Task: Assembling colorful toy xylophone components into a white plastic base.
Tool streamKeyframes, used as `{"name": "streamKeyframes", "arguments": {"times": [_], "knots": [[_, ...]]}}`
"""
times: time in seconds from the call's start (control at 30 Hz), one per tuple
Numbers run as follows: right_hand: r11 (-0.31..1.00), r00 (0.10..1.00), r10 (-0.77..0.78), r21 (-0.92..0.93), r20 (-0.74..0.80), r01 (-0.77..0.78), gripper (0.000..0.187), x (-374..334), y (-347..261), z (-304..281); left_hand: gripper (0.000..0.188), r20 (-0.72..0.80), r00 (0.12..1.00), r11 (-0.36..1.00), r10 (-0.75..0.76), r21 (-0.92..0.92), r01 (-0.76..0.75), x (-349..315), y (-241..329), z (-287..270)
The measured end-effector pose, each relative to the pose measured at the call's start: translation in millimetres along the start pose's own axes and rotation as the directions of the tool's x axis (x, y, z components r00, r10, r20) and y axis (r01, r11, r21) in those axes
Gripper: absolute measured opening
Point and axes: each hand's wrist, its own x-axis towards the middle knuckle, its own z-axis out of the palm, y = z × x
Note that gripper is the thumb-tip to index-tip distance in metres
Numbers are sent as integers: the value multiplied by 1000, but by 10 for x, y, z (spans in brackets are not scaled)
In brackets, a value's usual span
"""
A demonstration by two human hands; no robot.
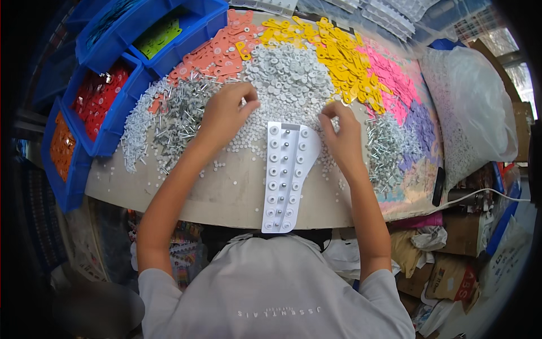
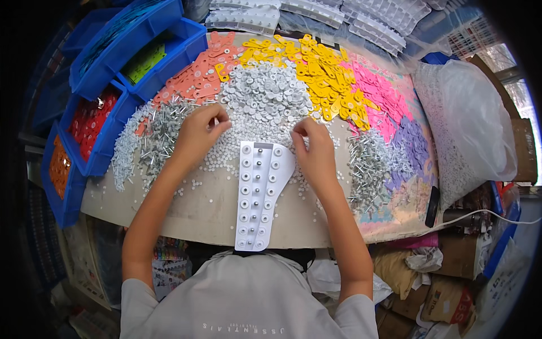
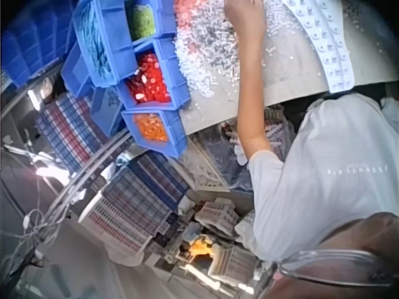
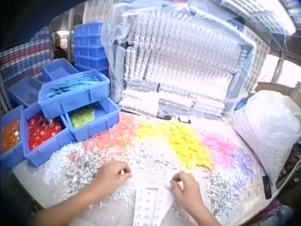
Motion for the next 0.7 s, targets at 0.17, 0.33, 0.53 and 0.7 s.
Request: {"name": "streamKeyframes", "arguments": {"times": [0.17,0.33,0.53,0.7], "knots": [[993,985,-5,116,170,-15,13,-684,-403,-419,14,164,986,903,-19,-421,87,-799,449,-206],[972,910,-18,222,414,-81,12,-1197,-633,-414,12,260,954,883,147,-470,-8,-1339,685,-129],[966,906,33,220,422,-138,10,-1382,-690,-253,11,227,971,918,76,-395,21,-1572,720,65],[973,918,30,198,396,-118,11,-1407,-673,-199,14,188,980,929,67,-370,7,-1584,737,107]]}}
